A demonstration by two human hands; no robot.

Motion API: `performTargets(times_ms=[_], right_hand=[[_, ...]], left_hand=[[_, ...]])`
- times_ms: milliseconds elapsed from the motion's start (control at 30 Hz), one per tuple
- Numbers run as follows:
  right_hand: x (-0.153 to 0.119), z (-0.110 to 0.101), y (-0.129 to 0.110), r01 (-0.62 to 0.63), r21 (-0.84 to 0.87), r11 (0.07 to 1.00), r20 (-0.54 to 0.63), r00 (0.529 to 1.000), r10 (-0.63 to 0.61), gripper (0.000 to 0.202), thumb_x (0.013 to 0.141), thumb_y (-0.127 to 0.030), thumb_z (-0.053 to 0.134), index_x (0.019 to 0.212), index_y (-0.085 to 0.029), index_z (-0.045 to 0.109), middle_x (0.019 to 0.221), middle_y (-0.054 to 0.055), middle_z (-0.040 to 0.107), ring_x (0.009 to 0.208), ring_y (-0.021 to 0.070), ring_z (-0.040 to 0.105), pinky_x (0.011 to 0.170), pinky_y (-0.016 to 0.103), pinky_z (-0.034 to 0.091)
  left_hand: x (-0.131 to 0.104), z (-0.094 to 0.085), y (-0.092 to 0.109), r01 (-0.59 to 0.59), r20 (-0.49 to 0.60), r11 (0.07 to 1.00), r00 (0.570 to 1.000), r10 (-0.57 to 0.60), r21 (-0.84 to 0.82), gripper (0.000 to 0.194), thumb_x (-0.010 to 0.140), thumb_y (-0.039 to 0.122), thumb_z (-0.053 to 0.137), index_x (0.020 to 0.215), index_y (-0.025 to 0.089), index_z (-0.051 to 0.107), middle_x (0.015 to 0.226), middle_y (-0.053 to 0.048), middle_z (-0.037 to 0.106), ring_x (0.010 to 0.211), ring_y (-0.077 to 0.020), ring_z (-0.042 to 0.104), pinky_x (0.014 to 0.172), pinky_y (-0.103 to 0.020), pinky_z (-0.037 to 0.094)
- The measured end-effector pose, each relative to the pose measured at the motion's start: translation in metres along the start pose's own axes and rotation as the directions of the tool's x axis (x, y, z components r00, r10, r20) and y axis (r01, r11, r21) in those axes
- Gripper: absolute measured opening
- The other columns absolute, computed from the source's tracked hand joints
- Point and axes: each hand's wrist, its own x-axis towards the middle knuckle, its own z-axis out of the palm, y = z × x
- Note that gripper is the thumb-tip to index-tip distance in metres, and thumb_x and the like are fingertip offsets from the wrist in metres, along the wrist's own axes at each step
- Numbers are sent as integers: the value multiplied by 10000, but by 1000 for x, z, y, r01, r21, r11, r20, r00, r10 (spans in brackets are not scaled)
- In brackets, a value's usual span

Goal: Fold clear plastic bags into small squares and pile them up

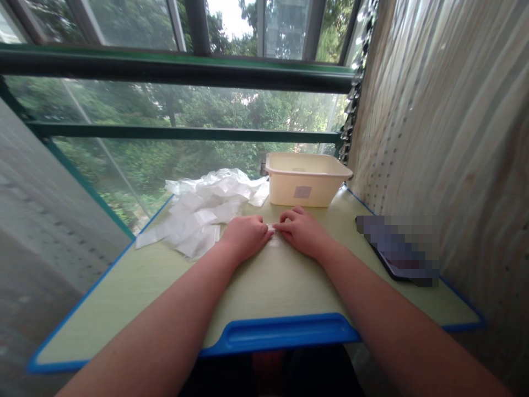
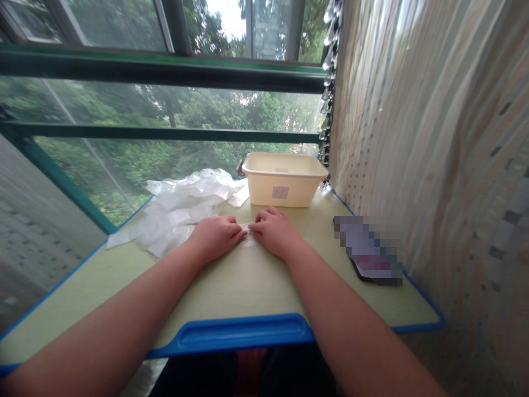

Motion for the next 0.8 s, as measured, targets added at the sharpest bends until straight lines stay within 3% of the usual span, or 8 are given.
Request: performTargets(times_ms=[100, 233, 433, 567, 700, 800], right_hand=[[4, 3, 5, -32, 143, 989, 16, 999, 30, 223, 822, -222, 491, 891, -215, 703, 951, 62, 639, 898, 178, 526, 811, 300, 389], [4, -4, 4, -106, 252, 962, 89, 992, 86, 217, 788, -225, 511, 885, -189, 702, 852, 48, 673, 782, 158, 586, 729, 258, 431], [-2, -18, -5, -141, 295, 945, 124, 986, 108, 254, 748, -181, 518, 935, -204, 689, 862, 39, 688, 768, 160, 600, 709, 249, 439], [-4, -21, -8, -16, 227, 974, 61, 998, 2, 201, 779, -195, 526, 870, -216, 705, 827, 47, 655, 759, 155, 561, 702, 251, 420], [-5, -19, -10, 71, 48, 996, -70, 995, -68, 219, 814, -205, 504, 868, -241, 713, 846, 73, 589, 822, 179, 486, 717, 277, 393], [-4, -13, -9, 59, 37, 998, -55, 997, -57, 245, 827, -196, 477, 893, -248, 707, 836, 69, 575, 804, 171, 481, 708, 274, 397]], left_hand=[[1, -2, 0, 21, 19, 1000, 1000, -21, 4, 394, 858, 382, 359, 760, 156, 666, 804, -78, 629, 655, -178, 592, 541, -262, 373], [-3, -8, -2, -17, 34, 1000, 999, 17, -9, 297, 835, 277, 403, 747, 166, 664, 793, -74, 626, 655, -182, 588, 525, -258, 359], [-19, -19, -15, -79, 85, 972, 991, 100, -221, 234, 789, 232, 455, 701, 197, 669, 759, -41, 625, 626, -146, 566, 555, -240, 371], [-21, -23, -19, -100, 65, 955, 990, 123, -278, 242, 807, 244, 438, 746, 202, 668, 749, -37, 627, 668, -150, 570, 579, -233, 382], [-19, -17, -14, -41, 23, 992, 999, 44, -122, 260, 822, 254, 410, 735, 186, 645, 769, -55, 617, 661, -173, 574, 549, -255, 362], [-16, -8, -11, -27, -21, 998, 999, 26, -50, 263, 833, 257, 381, 773, 180, 625, 779, -56, 605, 639, -176, 575, 537, -262, 352]])
